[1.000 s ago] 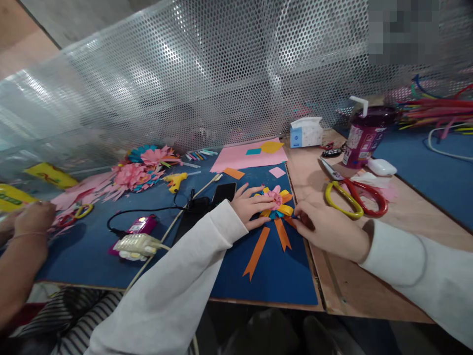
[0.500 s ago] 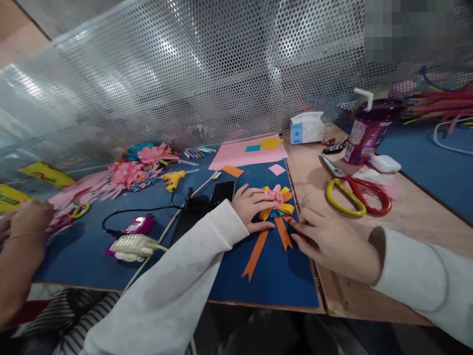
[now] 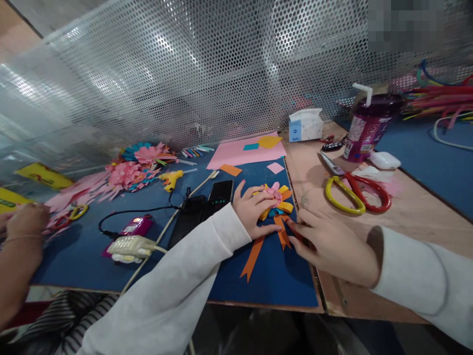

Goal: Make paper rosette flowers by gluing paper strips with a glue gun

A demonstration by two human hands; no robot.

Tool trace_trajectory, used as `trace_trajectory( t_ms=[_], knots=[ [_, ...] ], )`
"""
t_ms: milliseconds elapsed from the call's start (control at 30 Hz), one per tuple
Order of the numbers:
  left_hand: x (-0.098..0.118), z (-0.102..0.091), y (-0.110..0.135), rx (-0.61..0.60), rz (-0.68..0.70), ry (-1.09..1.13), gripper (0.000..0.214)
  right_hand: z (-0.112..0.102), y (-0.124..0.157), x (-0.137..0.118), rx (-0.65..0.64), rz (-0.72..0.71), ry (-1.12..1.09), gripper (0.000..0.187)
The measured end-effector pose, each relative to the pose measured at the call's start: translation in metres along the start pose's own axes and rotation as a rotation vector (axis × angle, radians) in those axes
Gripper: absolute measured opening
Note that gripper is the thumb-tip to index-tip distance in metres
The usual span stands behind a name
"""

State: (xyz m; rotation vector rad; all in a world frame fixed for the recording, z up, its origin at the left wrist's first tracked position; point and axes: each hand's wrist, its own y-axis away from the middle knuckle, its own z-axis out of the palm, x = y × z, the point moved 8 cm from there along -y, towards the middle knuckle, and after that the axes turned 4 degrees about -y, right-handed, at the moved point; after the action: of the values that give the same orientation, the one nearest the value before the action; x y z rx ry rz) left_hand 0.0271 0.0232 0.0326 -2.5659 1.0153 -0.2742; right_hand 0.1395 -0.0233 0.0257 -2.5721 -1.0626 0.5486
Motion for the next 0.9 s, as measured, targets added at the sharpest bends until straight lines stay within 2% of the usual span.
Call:
trace_trajectory(
  t_ms=[433, 567, 700, 833, 900],
  knots=[
    [0.004, 0.000, 0.002, 0.010, 0.067, -0.050, 0.049, 0.000, 0.000, 0.004, 0.000, 0.037, -0.036, 0.028],
    [0.004, 0.003, 0.004, -0.021, 0.079, -0.101, 0.048, -0.001, -0.001, 0.003, 0.014, 0.030, -0.033, 0.027],
    [0.002, 0.004, 0.006, -0.057, 0.128, -0.175, 0.053, -0.013, -0.003, 0.007, 0.123, 0.046, -0.068, 0.028],
    [-0.001, 0.002, 0.006, -0.080, 0.171, -0.225, 0.063, -0.032, -0.006, 0.019, 0.278, 0.086, -0.144, 0.030],
    [-0.002, 0.001, 0.005, -0.082, 0.187, -0.241, 0.062, -0.037, -0.007, 0.027, 0.312, 0.113, -0.187, 0.031]
  ],
)
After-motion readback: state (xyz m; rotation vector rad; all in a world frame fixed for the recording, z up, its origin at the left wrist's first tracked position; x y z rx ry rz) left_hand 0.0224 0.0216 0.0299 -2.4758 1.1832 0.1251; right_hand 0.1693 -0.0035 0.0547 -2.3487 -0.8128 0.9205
